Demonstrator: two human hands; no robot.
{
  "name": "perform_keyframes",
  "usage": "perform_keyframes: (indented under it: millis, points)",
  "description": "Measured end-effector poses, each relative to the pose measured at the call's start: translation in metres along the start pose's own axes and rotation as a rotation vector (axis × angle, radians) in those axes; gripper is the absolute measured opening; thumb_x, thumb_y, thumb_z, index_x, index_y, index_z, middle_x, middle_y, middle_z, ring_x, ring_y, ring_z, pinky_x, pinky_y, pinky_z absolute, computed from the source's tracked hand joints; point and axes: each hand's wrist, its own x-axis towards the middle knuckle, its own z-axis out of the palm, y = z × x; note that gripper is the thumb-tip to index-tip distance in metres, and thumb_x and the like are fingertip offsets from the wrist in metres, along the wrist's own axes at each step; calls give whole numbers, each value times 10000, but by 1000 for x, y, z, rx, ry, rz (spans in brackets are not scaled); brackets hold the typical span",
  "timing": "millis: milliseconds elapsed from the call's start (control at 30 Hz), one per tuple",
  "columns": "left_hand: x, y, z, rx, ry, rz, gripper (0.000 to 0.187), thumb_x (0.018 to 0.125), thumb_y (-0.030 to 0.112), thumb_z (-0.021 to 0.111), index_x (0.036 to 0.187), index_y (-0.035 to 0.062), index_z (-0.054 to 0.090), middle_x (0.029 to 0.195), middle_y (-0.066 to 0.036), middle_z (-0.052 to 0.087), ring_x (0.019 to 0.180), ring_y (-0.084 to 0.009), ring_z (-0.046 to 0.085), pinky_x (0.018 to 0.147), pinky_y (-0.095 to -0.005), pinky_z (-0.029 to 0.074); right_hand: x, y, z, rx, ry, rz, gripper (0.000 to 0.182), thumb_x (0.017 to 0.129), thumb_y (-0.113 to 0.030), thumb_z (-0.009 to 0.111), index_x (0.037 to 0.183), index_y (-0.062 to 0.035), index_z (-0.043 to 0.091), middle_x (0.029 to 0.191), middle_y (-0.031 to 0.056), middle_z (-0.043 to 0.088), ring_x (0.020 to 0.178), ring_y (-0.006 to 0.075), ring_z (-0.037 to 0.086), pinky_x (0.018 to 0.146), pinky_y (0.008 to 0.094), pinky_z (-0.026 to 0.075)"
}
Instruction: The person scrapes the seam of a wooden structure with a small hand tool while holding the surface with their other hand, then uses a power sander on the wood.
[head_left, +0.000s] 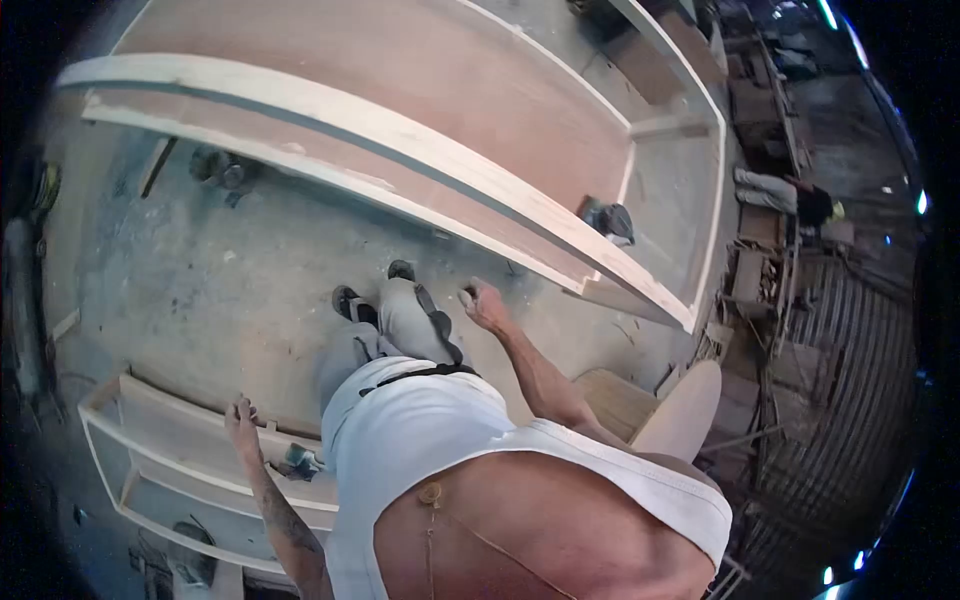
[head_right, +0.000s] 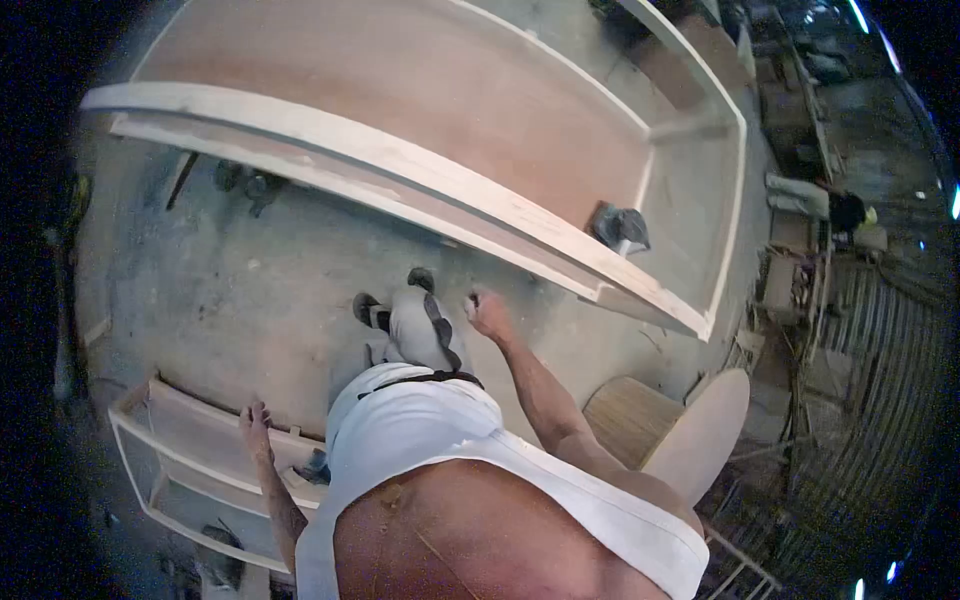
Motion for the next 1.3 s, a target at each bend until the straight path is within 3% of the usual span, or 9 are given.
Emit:
perform_keyframes:
  millis: [100, 167, 400, 633, 800, 933, 1133, 1200, 1300]
  points:
    - [-74, 0, 32, -109, 38, -45, 409, 964, 277, 586, 1242, -21, 545, 904, -24, 608, 769, -94, 576, 640, -223, 482, -13, 4, -10, -120, -20, -91, 190, 875, -171, 616, 979, -12, 629, 848, 168, 679, 766, 225, 655, 715, 337, 514]
    - [-159, -38, 149, -223, -128, -176, 381, 966, 248, 575, 1228, -27, 547, 837, -28, 613, 712, -93, 573, 636, -227, 486, -58, 47, -110, -338, -109, 16, 188, 880, -166, 609, 983, -9, 622, 840, 151, 680, 738, 214, 644, 691, 330, 508]
    - [-129, -2, 171, -213, 24, -173, 192, 958, 162, 585, 1010, -7, 658, 759, -12, 599, 626, -73, 545, 567, -227, 451, 82, -19, 37, -311, -327, -261, 201, 871, -177, 620, 985, -11, 614, 819, 178, 649, 750, 285, 648, 688, 363, 503]
    - [8, 32, 196, -496, 139, -106, 222, 963, 145, 562, 1125, 10, 632, 785, -3, 591, 651, -56, 501, 563, -218, 414, 196, -151, 224, -275, -417, -325, 269, 907, -250, 554, 965, 3, 623, 897, 227, 652, 873, 407, 615, 788, 456, 496]
    - [81, -49, 308, -774, 8, -447, 272, 966, 168, 551, 1163, -10, 609, 799, -4, 592, 672, -61, 525, 572, -241, 445, 355, 18, 393, -650, -307, -328, 241, 848, -243, 610, 912, -16, 658, 913, 222, 667, 865, 393, 637, 801, 456, 489]
    - [106, -113, 381, -611, -117, -297, 302, 978, 201, 537, 1197, 0, 591, 839, -32, 621, 694, -79, 565, 598, -243, 474, 453, 73, 468, -946, -133, -555, 274, 849, -264, 584, 923, -7, 644, 970, 182, 647, 996, 379, 587, 885, 471, 448]
    - [144, -91, 350, -871, -108, -504, 291, 983, 190, 533, 1201, 3, 584, 919, -61, 657, 723, -110, 595, 643, -249, 498, 466, 35, 515, -699, 6, -52, 557, 776, -251, 658, 1221, 60, 534, 1221, 265, 559, 1090, 430, 568, 951, 477, 471]
    - [144, -94, 349, -849, -145, -523, 292, 981, 197, 542, 1195, 4, 590, 906, -59, 656, 723, -110, 595, 642, -249, 498, 483, 92, 526, -895, -196, -163, 576, 791, -247, 638, 1263, 52, 497, 1250, 268, 538, 1121, 424, 552, 967, 485, 450]
    - [146, -108, 351, -811, -160, -542, 279, 964, 187, 575, 1178, 10, 605, 893, -50, 654, 726, -102, 593, 635, -249, 498, 482, 95, 547, -955, 202, -365, 379, 892, -224, 500, 1129, 60, 585, 1147, 253, 601, 1160, 377, 532, 1007, 507, 385]
